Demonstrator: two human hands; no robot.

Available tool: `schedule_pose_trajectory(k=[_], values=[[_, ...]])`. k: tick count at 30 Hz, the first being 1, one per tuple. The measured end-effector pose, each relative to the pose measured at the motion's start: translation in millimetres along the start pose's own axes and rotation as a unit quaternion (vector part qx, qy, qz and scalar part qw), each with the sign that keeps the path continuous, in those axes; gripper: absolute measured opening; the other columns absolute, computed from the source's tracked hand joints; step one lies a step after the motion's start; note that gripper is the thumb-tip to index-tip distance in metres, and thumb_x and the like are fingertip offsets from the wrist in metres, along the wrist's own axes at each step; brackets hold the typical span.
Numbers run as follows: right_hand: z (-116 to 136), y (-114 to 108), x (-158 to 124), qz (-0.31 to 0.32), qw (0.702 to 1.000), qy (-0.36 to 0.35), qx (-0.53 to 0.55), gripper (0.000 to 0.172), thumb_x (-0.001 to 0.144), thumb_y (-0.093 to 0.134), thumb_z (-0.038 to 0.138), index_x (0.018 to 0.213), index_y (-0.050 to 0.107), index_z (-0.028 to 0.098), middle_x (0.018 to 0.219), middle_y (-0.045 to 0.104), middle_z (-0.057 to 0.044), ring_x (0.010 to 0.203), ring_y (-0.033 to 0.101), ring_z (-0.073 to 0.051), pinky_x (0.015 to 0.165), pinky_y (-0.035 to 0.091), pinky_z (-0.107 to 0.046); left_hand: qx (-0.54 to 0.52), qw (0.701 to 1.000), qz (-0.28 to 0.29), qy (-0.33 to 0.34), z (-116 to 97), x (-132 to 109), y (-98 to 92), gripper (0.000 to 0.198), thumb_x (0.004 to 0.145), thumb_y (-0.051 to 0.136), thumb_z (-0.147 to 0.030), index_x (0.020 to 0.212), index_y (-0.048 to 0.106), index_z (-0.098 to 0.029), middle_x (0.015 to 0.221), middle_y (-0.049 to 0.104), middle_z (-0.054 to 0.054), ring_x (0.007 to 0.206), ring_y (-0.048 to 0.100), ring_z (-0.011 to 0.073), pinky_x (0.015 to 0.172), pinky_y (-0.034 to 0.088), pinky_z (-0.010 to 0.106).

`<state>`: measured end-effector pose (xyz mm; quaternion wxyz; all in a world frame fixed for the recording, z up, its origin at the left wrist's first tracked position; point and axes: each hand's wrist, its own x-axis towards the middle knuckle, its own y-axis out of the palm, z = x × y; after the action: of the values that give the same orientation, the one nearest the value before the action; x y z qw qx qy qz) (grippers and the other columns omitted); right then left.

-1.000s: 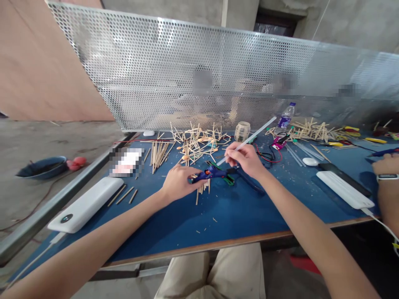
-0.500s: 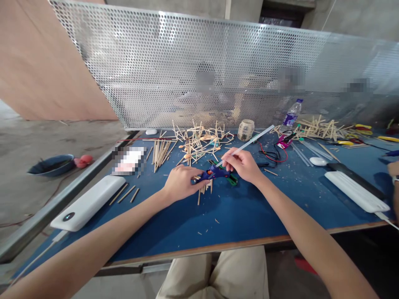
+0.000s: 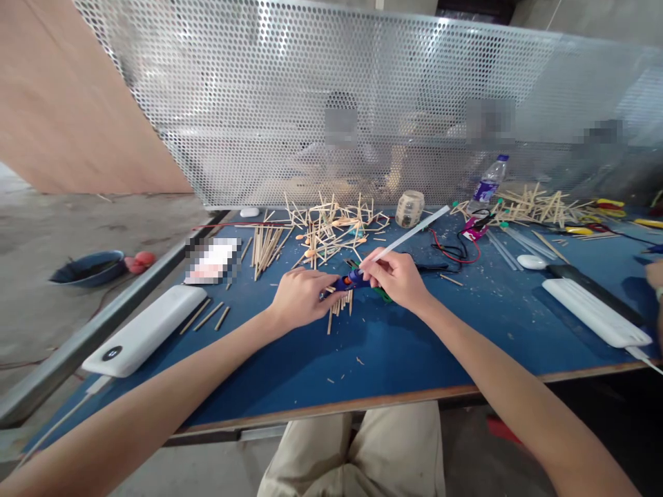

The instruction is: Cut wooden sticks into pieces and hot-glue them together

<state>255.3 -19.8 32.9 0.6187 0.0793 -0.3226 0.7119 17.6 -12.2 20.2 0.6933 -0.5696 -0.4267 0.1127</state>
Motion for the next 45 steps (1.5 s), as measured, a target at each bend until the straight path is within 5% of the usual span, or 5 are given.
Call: schedule_pose_trajectory(k=[12, 18, 25, 39, 45], values=[[-9.6, -8.8, 6.2, -0.009, 0.995, 0.015, 0.099, 0.020, 0.091, 0.067, 0.041, 0.092, 0.069, 0.021, 0.070, 0.064, 0.000, 0.059, 0.059, -0.012, 0.056, 0.049, -0.026, -0.155, 0.985, 0.037, -0.069, -14.5, 1.9, -14.6, 0.043, 0.090, 0.055, -0.063, 0.085, 0.070, -0.024, 0.078, 0.072, 0.002, 0.072, 0.065, 0.0187, 0.059, 0.035, 0.027], [-21.1, -11.4, 6.6, 0.034, 0.993, 0.067, 0.093, 0.024, 0.087, 0.071, 0.045, 0.090, 0.071, 0.021, 0.070, 0.064, 0.000, 0.059, 0.058, -0.012, 0.056, 0.049, -0.026, -0.251, 0.959, 0.071, -0.108, -19.6, -2.6, 2.9, 0.050, 0.089, 0.055, -0.065, 0.066, 0.056, -0.020, 0.054, 0.049, -0.003, 0.053, 0.041, 0.0121, 0.053, 0.027, 0.026], [-25.2, -10.0, 6.8, 0.035, 0.989, 0.105, 0.099, 0.032, 0.085, 0.071, 0.052, 0.086, 0.068, 0.021, 0.066, 0.061, 0.000, 0.055, 0.055, -0.012, 0.053, 0.048, -0.027, -0.376, 0.919, 0.054, -0.106, -17.9, -5.2, 17.2, 0.054, 0.087, 0.060, -0.061, 0.061, 0.040, -0.019, 0.054, 0.032, -0.007, 0.053, 0.025, 0.0094, 0.051, 0.020, 0.026], [-14.6, -2.8, 5.7, 0.031, 0.990, 0.114, 0.074, 0.036, 0.086, 0.068, 0.055, 0.080, 0.062, 0.020, 0.064, 0.056, 0.002, 0.050, 0.050, -0.010, 0.048, 0.043, -0.025, -0.370, 0.923, 0.043, -0.095, -19.3, -4.5, 18.0, 0.053, 0.086, 0.064, -0.060, 0.061, 0.040, -0.019, 0.053, 0.028, -0.008, 0.055, 0.022, 0.0098, 0.052, 0.021, 0.025], [-9.6, -3.9, 5.0, 0.023, 0.995, 0.083, -0.045, 0.036, 0.089, 0.064, 0.056, 0.083, 0.062, 0.020, 0.061, 0.055, 0.001, 0.052, 0.050, -0.012, 0.050, 0.040, -0.027, -0.361, 0.926, 0.045, -0.097, -19.6, -4.7, 17.6, 0.052, 0.085, 0.064, -0.060, 0.062, 0.043, -0.019, 0.052, 0.030, -0.008, 0.053, 0.023, 0.0094, 0.052, 0.021, 0.025]])
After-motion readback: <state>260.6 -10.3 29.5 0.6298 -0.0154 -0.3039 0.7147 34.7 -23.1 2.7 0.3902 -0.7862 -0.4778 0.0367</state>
